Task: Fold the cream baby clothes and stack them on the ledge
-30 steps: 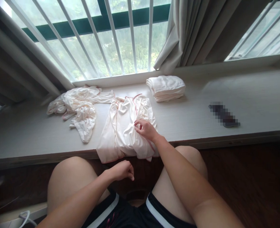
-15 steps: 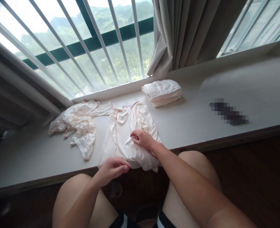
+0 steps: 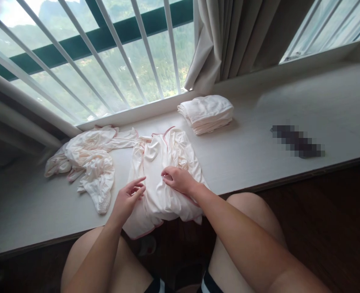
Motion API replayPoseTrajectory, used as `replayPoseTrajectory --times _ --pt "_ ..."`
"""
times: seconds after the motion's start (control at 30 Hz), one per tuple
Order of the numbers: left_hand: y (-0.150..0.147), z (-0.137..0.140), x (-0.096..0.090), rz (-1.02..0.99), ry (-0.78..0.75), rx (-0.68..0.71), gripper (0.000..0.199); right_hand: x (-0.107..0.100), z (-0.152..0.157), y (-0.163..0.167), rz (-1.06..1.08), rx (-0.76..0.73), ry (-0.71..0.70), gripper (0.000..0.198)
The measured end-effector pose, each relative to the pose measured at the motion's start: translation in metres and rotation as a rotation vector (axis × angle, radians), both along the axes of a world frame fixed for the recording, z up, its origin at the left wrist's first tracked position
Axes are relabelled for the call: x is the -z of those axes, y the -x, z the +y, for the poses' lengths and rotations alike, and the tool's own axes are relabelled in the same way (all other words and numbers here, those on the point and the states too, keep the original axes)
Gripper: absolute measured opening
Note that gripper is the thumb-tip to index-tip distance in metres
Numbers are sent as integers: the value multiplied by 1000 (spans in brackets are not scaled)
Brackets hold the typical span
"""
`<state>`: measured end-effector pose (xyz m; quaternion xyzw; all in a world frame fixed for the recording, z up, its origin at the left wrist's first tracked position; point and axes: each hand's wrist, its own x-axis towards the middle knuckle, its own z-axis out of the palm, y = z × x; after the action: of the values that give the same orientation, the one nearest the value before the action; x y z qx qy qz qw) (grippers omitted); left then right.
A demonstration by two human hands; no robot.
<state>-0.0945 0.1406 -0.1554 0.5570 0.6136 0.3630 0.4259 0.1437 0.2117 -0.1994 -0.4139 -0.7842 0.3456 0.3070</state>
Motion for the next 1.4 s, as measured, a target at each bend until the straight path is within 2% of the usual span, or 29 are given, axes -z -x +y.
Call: replayPoseTrajectory --times 0.17,0.47,0.6,0.67,0.7,0.8,0.83,0.9,0.97,1.03,1.13,1.17,1.23,1.3,1.4 --pt "5 6 4 -102 63 -61 41 -1 6 5 -3 -9 0 15" --pt "7 7 3 -633 271 -237 37 -1 6 6 -11 -3 21 13" --pt "6 7 -5 -689 277 -249 37 -1 7 6 -10 19 27 13" --pt "-5 0 -8 -598 238 -137 31 -1 7 6 0 26 25 13" --pt "-13 -7 -9 -518 239 -17 27 0 7 6 4 27 27 13" --pt "-49 -39 -3 -234 355 503 17 1 7 6 7 31 38 15" --pt "-62 -53 3 -137 381 662 18 1 7 6 5 33 38 15" --pt "-84 -78 18 132 319 914 24 2 6 6 4 37 34 14" --pt "-98 -95 36 356 278 1079 32 2 6 5 4 37 31 14" --pt "-102 -103 52 478 286 1196 30 2 6 5 4 36 27 14" --pt "-99 -97 66 594 312 1286 8 2 6 4 2 35 23 14" --pt "-98 -93 66 635 313 1269 13 2 6 5 2 36 25 15" --pt "-96 -84 61 665 285 1145 36 2 7 5 5 37 32 14" --pt "-95 -75 49 557 271 1018 51 2 7 5 8 37 40 14" --pt "-86 -60 25 202 396 906 56 1 7 4 10 43 48 15"
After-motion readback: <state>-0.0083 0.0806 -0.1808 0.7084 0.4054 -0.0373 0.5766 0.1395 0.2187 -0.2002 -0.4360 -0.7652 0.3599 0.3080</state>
